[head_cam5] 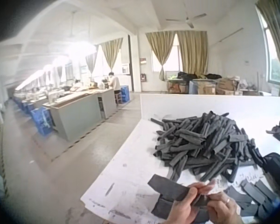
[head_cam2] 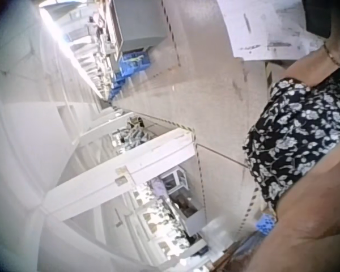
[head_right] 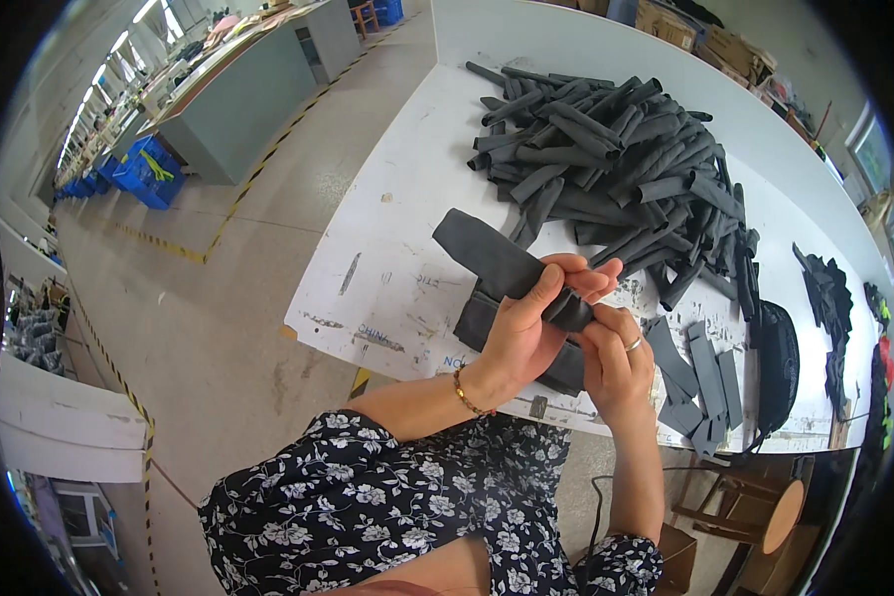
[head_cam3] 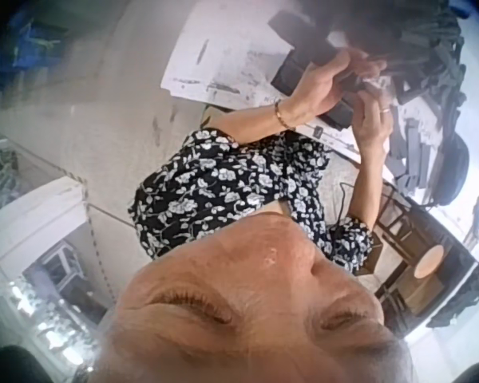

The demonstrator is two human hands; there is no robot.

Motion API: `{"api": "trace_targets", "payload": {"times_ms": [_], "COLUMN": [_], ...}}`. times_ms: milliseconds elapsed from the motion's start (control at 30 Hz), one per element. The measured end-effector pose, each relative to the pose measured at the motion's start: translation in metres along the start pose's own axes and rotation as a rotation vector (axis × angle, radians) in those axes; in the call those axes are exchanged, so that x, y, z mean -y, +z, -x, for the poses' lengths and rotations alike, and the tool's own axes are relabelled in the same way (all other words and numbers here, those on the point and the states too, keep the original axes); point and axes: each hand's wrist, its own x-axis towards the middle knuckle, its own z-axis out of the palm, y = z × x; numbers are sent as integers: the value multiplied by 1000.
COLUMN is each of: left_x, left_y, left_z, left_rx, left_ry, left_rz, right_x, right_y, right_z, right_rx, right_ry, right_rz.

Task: The person inserts small black fabric pieces into larger black fabric sleeves at a white workbench. They handle the items one by one, folding the sleeves over the inserts and stacking the finished units into a neat pile on the table.

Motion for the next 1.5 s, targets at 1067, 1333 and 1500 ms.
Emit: {"api": "trace_targets", "payload": {"times_ms": [1067,1333,1500], "left_x": [-71,-68,-71], "left_y": [-36,-35,-38], "left_z": [0,-2,-3], "left_rx": [-126,-151,-153], "left_ry": [235,206,183], "left_rz": [-516,-523,-663], "right_x": [-14,-15,-19], "right_y": [-24,-26,-28], "right_z": [21,22,24], "right_rx": [11,20,56], "right_ry": [-175,-145,-100], "right_rz": [180,193,197]}}
